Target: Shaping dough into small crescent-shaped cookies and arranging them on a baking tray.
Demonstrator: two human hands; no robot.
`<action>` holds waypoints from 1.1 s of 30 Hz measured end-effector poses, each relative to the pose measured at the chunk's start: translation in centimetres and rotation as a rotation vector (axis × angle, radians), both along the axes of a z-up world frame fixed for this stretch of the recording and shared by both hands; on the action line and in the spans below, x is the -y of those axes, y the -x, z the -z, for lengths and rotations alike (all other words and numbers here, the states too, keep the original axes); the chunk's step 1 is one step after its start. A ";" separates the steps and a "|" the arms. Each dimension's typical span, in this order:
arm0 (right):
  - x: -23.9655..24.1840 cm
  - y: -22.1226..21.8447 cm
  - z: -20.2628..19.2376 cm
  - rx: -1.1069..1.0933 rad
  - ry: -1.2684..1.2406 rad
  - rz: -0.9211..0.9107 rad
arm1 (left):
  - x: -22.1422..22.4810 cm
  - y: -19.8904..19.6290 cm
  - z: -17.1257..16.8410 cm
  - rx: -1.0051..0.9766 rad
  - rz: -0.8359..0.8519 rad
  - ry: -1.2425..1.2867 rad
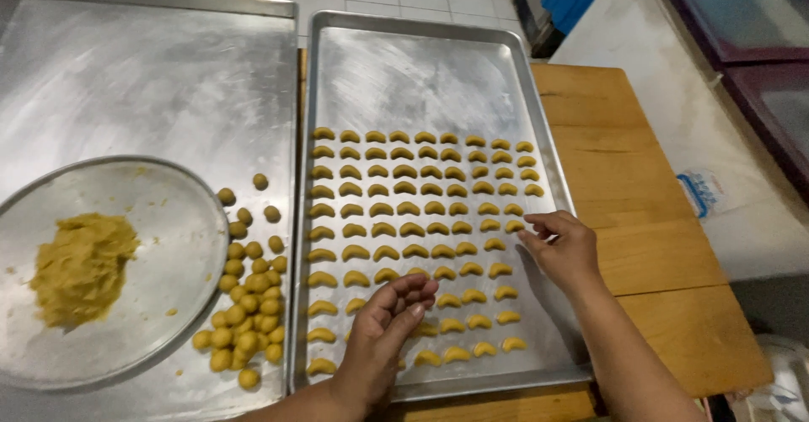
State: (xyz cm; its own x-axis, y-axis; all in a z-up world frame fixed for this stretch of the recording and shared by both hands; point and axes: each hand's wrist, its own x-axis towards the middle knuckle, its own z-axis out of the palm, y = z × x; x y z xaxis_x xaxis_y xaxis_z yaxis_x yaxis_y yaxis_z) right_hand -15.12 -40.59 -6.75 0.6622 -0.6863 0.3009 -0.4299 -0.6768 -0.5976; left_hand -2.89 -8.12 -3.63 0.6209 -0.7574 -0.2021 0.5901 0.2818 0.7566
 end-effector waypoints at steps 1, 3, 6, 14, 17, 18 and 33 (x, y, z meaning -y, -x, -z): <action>-1.2 -0.3 -0.8 0.002 -0.008 -0.028 | -0.6 -0.6 -0.9 0.002 -0.028 -0.008; -3.6 -0.9 -2.4 0.011 0.005 -0.122 | -2.0 -1.9 -2.6 0.126 -0.103 0.034; -7.5 -2.5 -4.1 -0.055 0.012 -0.238 | -5.0 -5.7 -5.8 0.248 -0.228 0.025; -21.6 -11.3 -6.2 0.029 -0.093 -0.637 | -10.0 -15.3 -5.1 0.179 -0.646 0.096; -25.0 -14.6 -6.2 0.011 -0.071 -0.797 | -10.1 -16.7 -3.9 0.074 -0.657 0.099; -25.9 -15.6 -6.1 0.012 -0.027 -0.890 | -10.1 -17.0 -3.7 0.021 -0.632 0.100; -26.7 -21.5 -2.6 -0.355 0.119 -0.945 | -9.2 -16.6 -2.8 -0.127 -0.460 0.045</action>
State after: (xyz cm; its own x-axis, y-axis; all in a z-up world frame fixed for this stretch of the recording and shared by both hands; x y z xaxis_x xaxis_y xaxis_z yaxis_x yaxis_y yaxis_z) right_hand 6.34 -13.86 -4.20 0.9825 0.1859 0.0132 0.1722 -0.8784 -0.4457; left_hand 13.71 1.04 -0.82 0.8665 -0.4192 -0.2708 0.4828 0.5666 0.6677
